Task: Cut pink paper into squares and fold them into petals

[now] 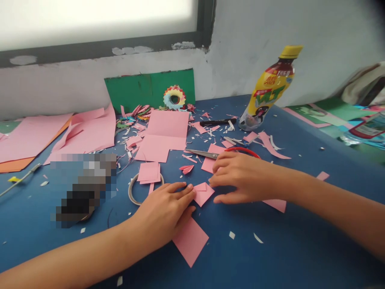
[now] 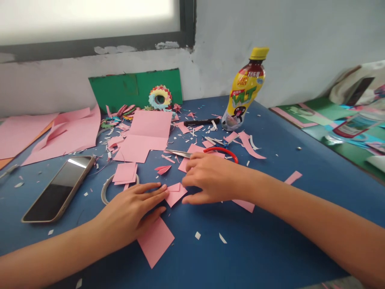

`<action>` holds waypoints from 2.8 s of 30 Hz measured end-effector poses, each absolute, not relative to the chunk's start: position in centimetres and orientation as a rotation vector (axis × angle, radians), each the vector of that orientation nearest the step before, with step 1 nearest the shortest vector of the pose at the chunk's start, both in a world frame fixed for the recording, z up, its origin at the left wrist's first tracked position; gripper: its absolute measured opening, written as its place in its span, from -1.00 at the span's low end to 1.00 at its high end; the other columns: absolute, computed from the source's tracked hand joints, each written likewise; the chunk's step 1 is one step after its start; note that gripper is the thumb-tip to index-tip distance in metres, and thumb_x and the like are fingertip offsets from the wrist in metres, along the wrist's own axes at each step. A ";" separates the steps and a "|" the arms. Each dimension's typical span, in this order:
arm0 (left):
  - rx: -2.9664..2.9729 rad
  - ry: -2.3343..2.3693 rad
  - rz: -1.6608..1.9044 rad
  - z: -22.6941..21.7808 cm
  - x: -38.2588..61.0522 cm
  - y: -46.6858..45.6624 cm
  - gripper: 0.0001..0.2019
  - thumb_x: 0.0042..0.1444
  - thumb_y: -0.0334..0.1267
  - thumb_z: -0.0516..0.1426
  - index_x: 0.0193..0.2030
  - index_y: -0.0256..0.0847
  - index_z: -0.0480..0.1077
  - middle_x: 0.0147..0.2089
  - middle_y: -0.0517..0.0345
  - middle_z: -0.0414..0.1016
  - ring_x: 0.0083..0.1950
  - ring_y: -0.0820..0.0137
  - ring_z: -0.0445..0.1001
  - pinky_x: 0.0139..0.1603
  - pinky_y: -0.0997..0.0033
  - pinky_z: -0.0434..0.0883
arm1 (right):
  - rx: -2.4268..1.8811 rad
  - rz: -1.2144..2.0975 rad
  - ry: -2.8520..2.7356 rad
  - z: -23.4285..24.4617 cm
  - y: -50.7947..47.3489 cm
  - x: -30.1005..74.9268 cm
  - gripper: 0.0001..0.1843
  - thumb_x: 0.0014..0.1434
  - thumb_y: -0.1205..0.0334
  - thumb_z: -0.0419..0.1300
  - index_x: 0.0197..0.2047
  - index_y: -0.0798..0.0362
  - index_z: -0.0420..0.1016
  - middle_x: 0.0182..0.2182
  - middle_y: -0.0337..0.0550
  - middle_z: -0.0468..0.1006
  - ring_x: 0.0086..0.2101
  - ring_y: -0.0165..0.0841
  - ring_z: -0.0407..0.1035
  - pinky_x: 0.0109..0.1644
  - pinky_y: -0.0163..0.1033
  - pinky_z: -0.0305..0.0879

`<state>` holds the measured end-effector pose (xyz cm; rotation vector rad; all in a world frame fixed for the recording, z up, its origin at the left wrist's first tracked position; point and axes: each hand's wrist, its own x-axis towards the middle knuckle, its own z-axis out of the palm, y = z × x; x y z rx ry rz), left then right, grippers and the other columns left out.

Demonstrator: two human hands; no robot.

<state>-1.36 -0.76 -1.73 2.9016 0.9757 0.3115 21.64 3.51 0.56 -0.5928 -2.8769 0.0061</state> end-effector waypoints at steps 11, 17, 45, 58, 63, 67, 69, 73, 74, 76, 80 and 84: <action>3.025 0.938 0.569 -2.2 -1.3 -0.3 -0.73 0.20 -0.33 -0.01 -0.44 -0.28 0.46 -0.47 0.09 0.47 -0.37 0.37 0.39 -0.36 0.36 0.40 | -0.483 -0.020 -2.838 -1.4 2.5 19.8 -0.81 0.23 0.33 0.00 -0.31 0.09 0.43 -0.31 -0.20 0.53 -0.31 -0.38 0.35 -0.18 -0.23 0.20; 2.859 0.680 0.647 -2.6 -1.5 0.7 -0.79 0.17 -0.35 0.01 -0.31 -0.30 0.48 -0.24 0.05 0.54 -0.19 0.35 0.45 -0.13 0.37 0.44 | -0.339 0.051 -2.903 -1.7 3.6 20.8 -0.71 0.27 0.39 -0.10 -0.27 0.12 0.45 -0.22 -0.11 0.55 -0.21 -0.37 0.41 -0.17 -0.27 0.26; 2.475 0.720 0.728 -3.1 -1.4 1.8 -0.86 0.05 -0.41 0.11 -0.42 -0.26 0.51 -0.27 0.06 0.58 -0.26 0.38 0.50 -0.14 0.36 0.43 | -1.040 0.765 -2.496 -2.4 2.9 18.5 -0.85 0.06 0.31 0.12 -0.53 0.10 0.29 -0.46 -0.23 0.35 -0.41 -0.44 0.23 -0.34 -0.32 0.13; 2.707 0.569 0.470 -2.1 -2.2 2.1 -0.67 0.00 -0.52 -0.03 -0.13 -0.28 0.43 -0.11 0.03 0.51 -0.11 0.33 0.45 -0.05 0.31 0.38 | -0.999 0.747 -2.471 -2.9 3.0 18.6 -0.85 0.05 0.31 0.13 -0.53 0.10 0.27 -0.48 -0.26 0.31 -0.42 -0.46 0.19 -0.34 -0.34 0.10; 3.022 0.452 0.324 -1.9 -2.3 1.9 -0.65 0.11 -0.45 -0.11 -0.04 -0.31 0.38 -0.12 -0.05 0.49 -0.09 0.26 0.42 -0.12 0.27 0.40 | -0.999 0.746 -2.478 -2.8 2.9 18.6 -0.84 0.06 0.31 0.10 -0.53 0.09 0.27 -0.47 -0.24 0.32 -0.41 -0.44 0.20 -0.33 -0.32 0.10; 3.155 0.387 0.273 -1.7 -2.1 1.5 -0.66 0.18 -0.43 -0.16 -0.05 -0.38 0.37 -0.15 -0.11 0.49 -0.14 0.26 0.43 -0.18 0.25 0.43 | -1.039 0.723 -2.454 -2.7 2.7 18.6 -0.86 0.08 0.29 0.09 -0.50 0.09 0.26 -0.47 -0.23 0.33 -0.42 -0.43 0.21 -0.33 -0.31 0.11; 3.172 0.408 0.281 -1.6 -2.0 1.3 -0.66 0.19 -0.44 -0.16 -0.08 -0.38 0.38 -0.15 -0.10 0.49 -0.14 0.27 0.44 -0.18 0.25 0.43 | -1.054 0.744 -2.438 -2.6 2.6 18.5 -0.89 0.05 0.30 0.11 -0.48 0.08 0.25 -0.47 -0.25 0.36 -0.42 -0.44 0.21 -0.33 -0.32 0.12; 3.196 0.465 0.306 -1.5 -1.9 1.0 -0.67 0.19 -0.41 -0.15 -0.13 -0.36 0.42 -0.10 -0.03 0.50 -0.15 0.28 0.44 -0.20 0.29 0.42 | -1.077 0.777 -2.429 -2.3 2.5 18.5 -0.90 -0.01 0.32 0.14 -0.47 0.07 0.25 -0.47 -0.26 0.38 -0.40 -0.43 0.24 -0.32 -0.32 0.14; 3.203 0.477 0.297 -1.5 -1.9 1.0 -0.67 0.19 -0.40 -0.14 -0.12 -0.35 0.42 -0.08 -0.01 0.50 -0.13 0.27 0.44 -0.20 0.29 0.42 | -1.080 0.784 -2.429 -2.2 2.6 18.5 -0.90 -0.02 0.33 0.15 -0.46 0.07 0.26 -0.46 -0.26 0.38 -0.40 -0.43 0.24 -0.32 -0.32 0.15; 3.214 0.489 0.262 -1.6 -1.9 0.9 -0.68 0.19 -0.39 -0.12 -0.08 -0.33 0.42 -0.02 0.02 0.48 -0.10 0.26 0.42 -0.19 0.29 0.41 | -1.080 0.825 -2.433 -2.1 2.7 18.6 -0.91 -0.01 0.32 0.16 -0.43 0.08 0.27 -0.46 -0.25 0.38 -0.40 -0.43 0.25 -0.33 -0.32 0.17; 3.220 0.477 0.169 -1.6 -2.0 0.8 -0.66 0.17 -0.39 -0.10 -0.01 -0.37 0.39 0.06 0.00 0.42 -0.05 0.23 0.40 -0.15 0.26 0.40 | -1.039 0.929 -2.457 -2.0 3.1 18.9 -0.86 0.05 0.22 0.17 -0.38 0.10 0.30 -0.43 -0.21 0.39 -0.39 -0.42 0.26 -0.34 -0.33 0.19; 3.155 0.437 0.062 -1.1 -2.3 0.9 -0.64 0.14 -0.41 -0.09 0.03 -0.39 0.36 0.07 -0.05 0.41 -0.02 0.19 0.40 -0.13 0.22 0.39 | -1.043 0.989 -2.494 -1.7 3.6 19.1 -0.82 0.08 0.16 0.15 -0.31 0.10 0.31 -0.39 -0.18 0.40 -0.38 -0.41 0.26 -0.35 -0.32 0.19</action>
